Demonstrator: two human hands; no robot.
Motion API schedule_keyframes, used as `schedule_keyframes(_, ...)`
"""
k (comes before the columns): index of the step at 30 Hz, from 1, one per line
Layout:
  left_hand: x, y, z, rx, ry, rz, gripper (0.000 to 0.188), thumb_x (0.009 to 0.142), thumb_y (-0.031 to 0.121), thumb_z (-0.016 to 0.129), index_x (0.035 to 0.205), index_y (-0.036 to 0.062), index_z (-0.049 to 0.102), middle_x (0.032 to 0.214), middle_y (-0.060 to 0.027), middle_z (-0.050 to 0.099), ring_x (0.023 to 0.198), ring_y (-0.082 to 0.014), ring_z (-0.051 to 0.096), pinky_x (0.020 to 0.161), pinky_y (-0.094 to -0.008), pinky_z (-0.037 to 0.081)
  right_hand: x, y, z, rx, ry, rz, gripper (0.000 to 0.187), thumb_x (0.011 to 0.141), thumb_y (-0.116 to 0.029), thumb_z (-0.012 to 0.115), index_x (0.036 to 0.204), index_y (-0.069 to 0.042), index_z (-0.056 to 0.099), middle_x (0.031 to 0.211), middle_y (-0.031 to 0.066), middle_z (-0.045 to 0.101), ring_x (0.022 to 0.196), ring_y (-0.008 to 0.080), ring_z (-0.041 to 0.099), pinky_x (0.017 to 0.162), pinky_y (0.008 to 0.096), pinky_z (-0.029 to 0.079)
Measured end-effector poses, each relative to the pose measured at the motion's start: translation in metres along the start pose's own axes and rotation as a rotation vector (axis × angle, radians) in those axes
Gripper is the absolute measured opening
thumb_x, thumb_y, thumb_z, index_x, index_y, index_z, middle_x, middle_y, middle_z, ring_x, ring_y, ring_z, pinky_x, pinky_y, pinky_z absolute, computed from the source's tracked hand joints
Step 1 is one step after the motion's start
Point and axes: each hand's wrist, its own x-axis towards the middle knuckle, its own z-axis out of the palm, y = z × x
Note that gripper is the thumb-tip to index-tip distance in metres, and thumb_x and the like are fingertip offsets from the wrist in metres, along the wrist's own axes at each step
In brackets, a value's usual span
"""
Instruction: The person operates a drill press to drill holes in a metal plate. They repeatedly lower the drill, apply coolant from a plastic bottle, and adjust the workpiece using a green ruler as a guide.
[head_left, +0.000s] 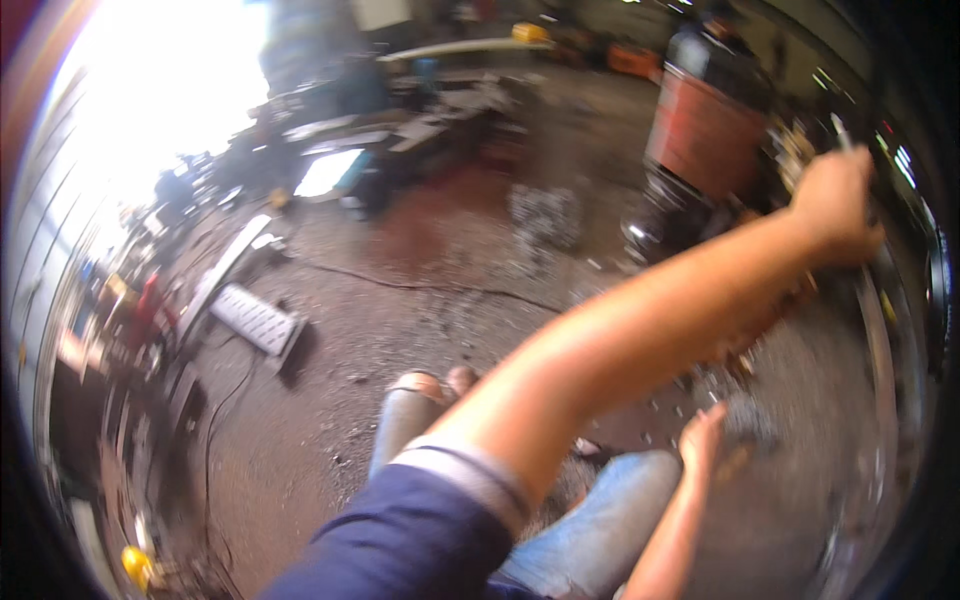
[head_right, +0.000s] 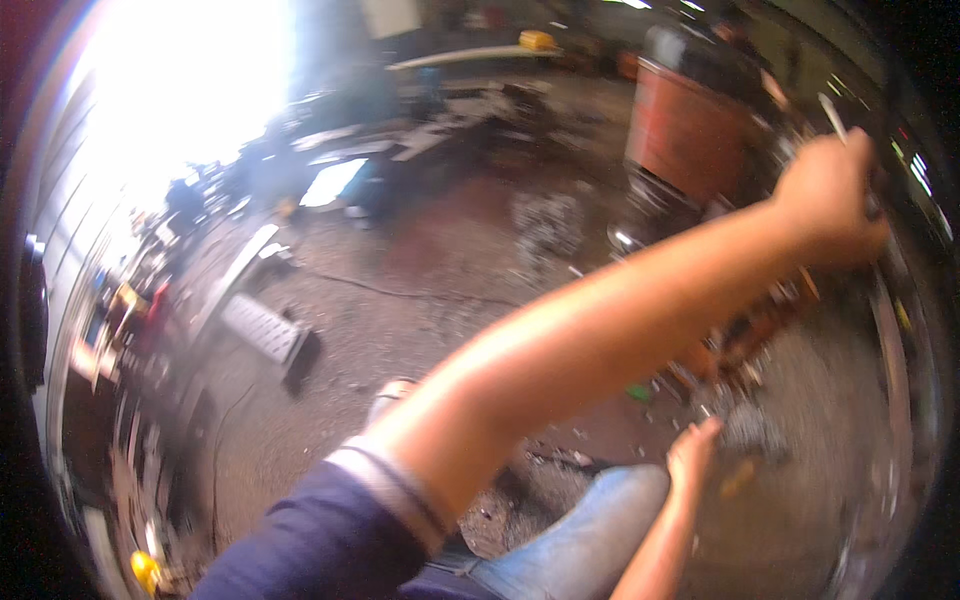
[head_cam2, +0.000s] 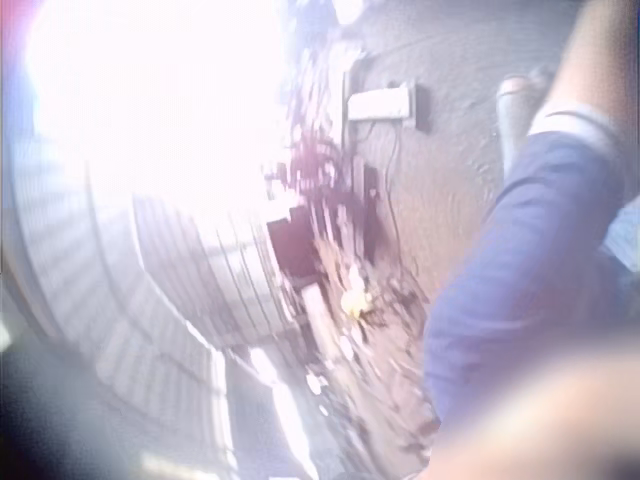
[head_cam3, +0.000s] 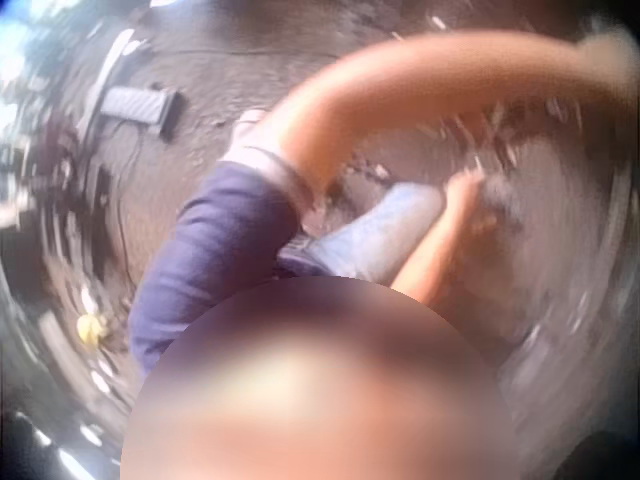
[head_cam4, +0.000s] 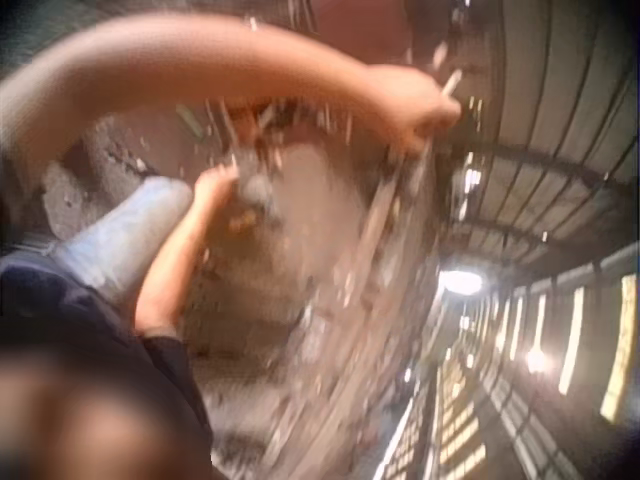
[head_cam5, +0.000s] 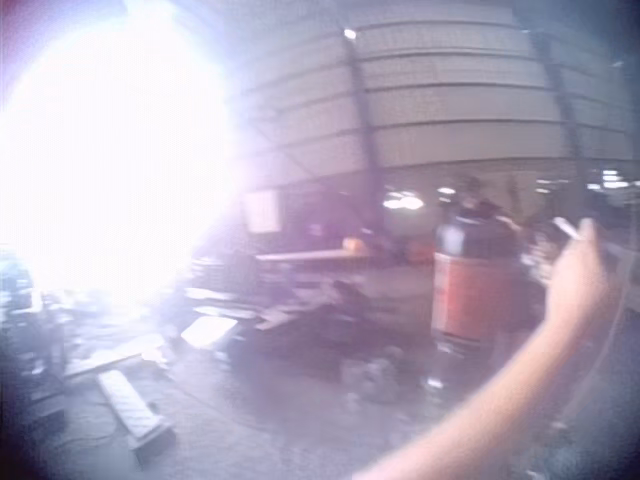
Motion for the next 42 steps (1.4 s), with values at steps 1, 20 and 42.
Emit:
schedule_keyframes(1,-0.003,0.004,0.013,-0.15,-0.077,-0.033,0.052,0.074,0.028,0.074,0.113,-0.0055,0.064,0.101,-0.0249,0.071,0.1,-0.0411,0.069,0.089,-0.0461,0.056,0.001,-0.005,0.007,-0.047,0.061,-0.13,0.033,0.099,-0.017,0.054,0.121,0.004,0.042,0.108,0.0333,0.067,0.101,0.0537,0.064,0.084,0.06,0.05)
schedule_keyframes(20,-0.099,0.042,0.138,-0.144,-0.521,-0.172,0.029,0.071,0.014,0.074,0.096,0.0011,0.073,0.099,-0.0199,0.075,0.098,-0.0355,0.074,0.087,-0.0421,0.06,-0.002,-0.108,0.115,-0.274,-0.549,-0.393,0.031,0.097,-0.025,0.064,0.119,-0.004,0.063,0.124,0.0215,0.066,0.114,0.0417,0.065,0.095,0.0517,0.053)
schedule_keyframes(42,-0.046,0.04,0.057,-0.434,-0.131,-0.374,0.02,0.073,0.006,0.068,0.089,-0.0057,0.071,0.096,-0.0259,0.072,0.098,-0.0404,0.071,0.088,-0.0436,0.059,0.077,-0.048,0.181,-0.336,-0.259,-0.394,0.038,0.099,-0.018,0.049,0.133,-0.002,0.057,0.136,0.0282,0.057,0.129,0.0498,0.051,0.105,0.0633,0.043)
